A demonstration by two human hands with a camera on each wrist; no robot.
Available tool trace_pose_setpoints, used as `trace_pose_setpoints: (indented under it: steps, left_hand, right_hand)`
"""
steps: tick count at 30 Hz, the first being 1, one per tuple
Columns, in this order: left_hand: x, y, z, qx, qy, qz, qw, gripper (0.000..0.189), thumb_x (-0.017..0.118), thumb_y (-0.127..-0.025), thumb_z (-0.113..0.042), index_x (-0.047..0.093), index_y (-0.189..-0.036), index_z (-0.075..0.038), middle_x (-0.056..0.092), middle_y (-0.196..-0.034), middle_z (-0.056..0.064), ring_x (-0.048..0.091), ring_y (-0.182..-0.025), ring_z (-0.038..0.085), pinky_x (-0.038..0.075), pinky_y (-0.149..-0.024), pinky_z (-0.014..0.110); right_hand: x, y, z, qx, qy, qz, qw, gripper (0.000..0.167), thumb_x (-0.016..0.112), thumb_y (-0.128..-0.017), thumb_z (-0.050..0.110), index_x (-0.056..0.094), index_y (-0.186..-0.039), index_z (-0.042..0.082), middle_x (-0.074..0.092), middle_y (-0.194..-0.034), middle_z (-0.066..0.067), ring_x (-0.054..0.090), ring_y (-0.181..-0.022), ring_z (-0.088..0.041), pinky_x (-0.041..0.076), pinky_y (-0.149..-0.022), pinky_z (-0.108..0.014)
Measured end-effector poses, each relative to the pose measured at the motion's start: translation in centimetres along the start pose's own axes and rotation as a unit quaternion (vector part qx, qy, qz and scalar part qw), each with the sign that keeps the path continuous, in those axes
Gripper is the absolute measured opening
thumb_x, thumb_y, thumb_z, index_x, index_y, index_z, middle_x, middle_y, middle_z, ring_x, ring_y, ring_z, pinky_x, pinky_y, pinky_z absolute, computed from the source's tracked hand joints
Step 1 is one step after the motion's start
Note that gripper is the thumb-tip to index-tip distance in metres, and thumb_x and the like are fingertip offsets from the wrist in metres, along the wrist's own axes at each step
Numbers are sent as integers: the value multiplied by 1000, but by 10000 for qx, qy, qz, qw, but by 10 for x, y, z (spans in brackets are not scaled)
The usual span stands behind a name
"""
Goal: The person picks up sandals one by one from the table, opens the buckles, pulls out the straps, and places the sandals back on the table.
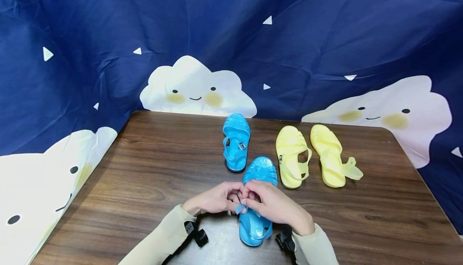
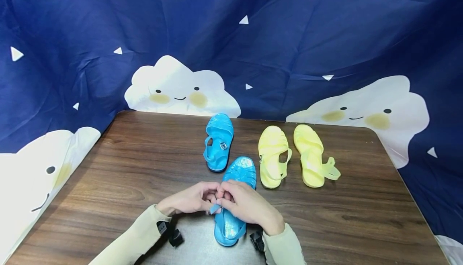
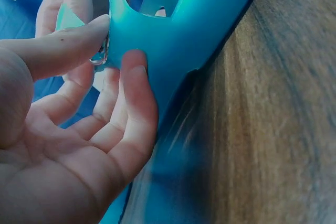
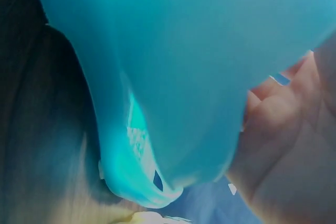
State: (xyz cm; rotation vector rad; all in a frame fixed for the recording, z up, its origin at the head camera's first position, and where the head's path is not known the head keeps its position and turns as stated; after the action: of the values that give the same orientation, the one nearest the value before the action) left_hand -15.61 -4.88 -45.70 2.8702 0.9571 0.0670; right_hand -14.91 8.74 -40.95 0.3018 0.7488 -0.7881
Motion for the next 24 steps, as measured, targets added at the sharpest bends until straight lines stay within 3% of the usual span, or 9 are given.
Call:
trace_pose_setpoints:
  steps: [9, 17, 24]
  left_hand:
    - [-1, 0, 1, -26, -87, 107, 9999, 20, 60, -87, 7, 49, -104, 6, 61, -82, 2, 57, -68, 13, 44, -58, 19]
    - [-2, 0, 2, -18, -155, 182, 9997, 18, 57, -87, 9, 47, -101, 7, 60, -81, 3, 55, -68, 14, 44, -58, 20]
    - [-2, 1, 1, -36, 8, 224, 9997, 18, 57, -87, 10, 46, -101, 7, 61, -83, 3, 57, -70, 8, 44, -60, 19]
  right_hand:
    - [-7, 5, 0, 189, -10, 21, 9998, 11, 69, -90, 19, 59, -93, 20, 53, -94, 2, 49, -73, -6, 45, -63, -20]
    - [-8, 5, -3, 320, -126, 210, 9992, 14, 72, -88, 22, 60, -95, 17, 62, -90, 3, 56, -77, -4, 47, -64, -21]
    - [-8, 4, -3, 249, -146, 133, 9995, 12, 73, -86, 20, 63, -92, 16, 65, -90, 0, 58, -77, -2, 51, -69, -21]
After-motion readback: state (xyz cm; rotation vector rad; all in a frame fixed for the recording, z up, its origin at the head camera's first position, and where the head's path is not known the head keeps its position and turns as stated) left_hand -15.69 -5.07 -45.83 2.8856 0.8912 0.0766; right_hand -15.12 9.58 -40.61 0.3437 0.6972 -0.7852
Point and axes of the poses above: each hand's wrist, its own y-axis away from the middle knuckle, its own x-axis out of the palm, z = x × y, the point moved 5 cm from there along -y, towards the middle knuckle
